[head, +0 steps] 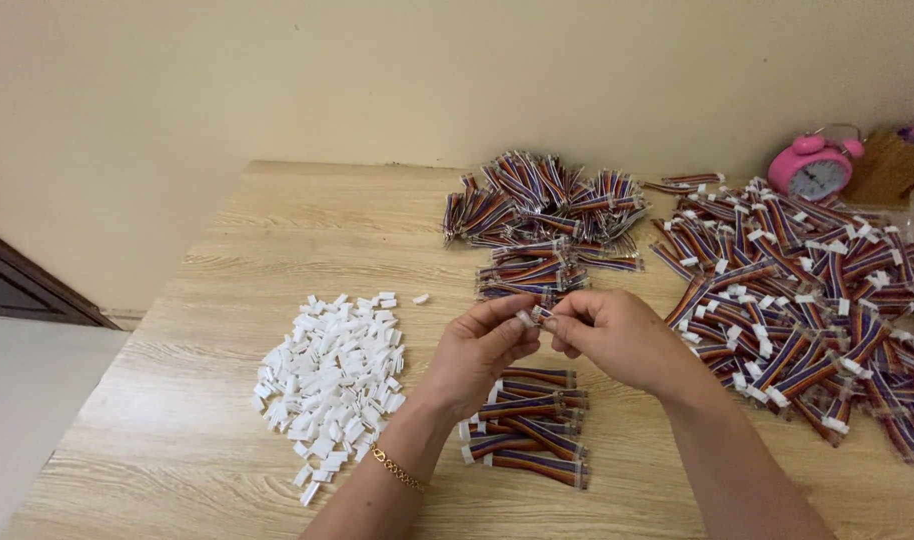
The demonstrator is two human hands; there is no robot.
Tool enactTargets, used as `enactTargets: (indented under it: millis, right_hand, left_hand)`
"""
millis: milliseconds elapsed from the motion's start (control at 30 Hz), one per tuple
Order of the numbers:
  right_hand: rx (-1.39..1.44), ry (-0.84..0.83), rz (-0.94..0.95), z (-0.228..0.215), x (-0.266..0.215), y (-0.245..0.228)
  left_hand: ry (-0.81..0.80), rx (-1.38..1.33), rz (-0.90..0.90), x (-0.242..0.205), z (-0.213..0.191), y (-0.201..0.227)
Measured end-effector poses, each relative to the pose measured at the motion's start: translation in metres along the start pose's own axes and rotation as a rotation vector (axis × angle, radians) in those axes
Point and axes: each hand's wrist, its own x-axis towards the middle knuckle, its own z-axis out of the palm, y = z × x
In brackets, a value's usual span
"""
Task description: The person repeatedly picks a flat ribbon cable and a white plastic connector, aligns the cable end with the connector, and presses them together. Completed assemblies are placed in a growing pile on the table.
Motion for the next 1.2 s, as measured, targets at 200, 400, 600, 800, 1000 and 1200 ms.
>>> enactTargets:
  millis: [200, 400, 600, 800, 1000, 1200]
  right_hand:
    - [-0.022, -0.013, 0.011, -0.003, -0.005, -0.007]
    - [-0.057, -0.014, 0.024, -0.002, -0.005, -0.009]
    - [-0.118, -0.018, 0.024, -0.003, -0.007, -0.011]
    - [-0.164, -0.016, 0.028, -0.003, -0.008, -0.014]
    - [-0.321, -0.010, 0.013, -0.004, -0.010, -0.013]
    - [-0.338, 0.013, 0.022, -0.004, -0.014, -0.016]
  left_hand:
    - [-0.033, -0.034, -0.007, -0.003, 0.000, 0.005]
    - [-0.043, -0.035, -0.004, 0.001, -0.004, -0.001]
    - [-0.075, -0.001, -0.007, -0.001, -0.002, 0.003]
    - [-0.083, 0.019, -0.022, -0.001, -0.004, 0.001]
    - [-0.102, 0.023, -0.041, -0.003, -0.005, 0.002]
    - [-0.115, -0.005, -0.040, -0.001, -0.009, -0.001]
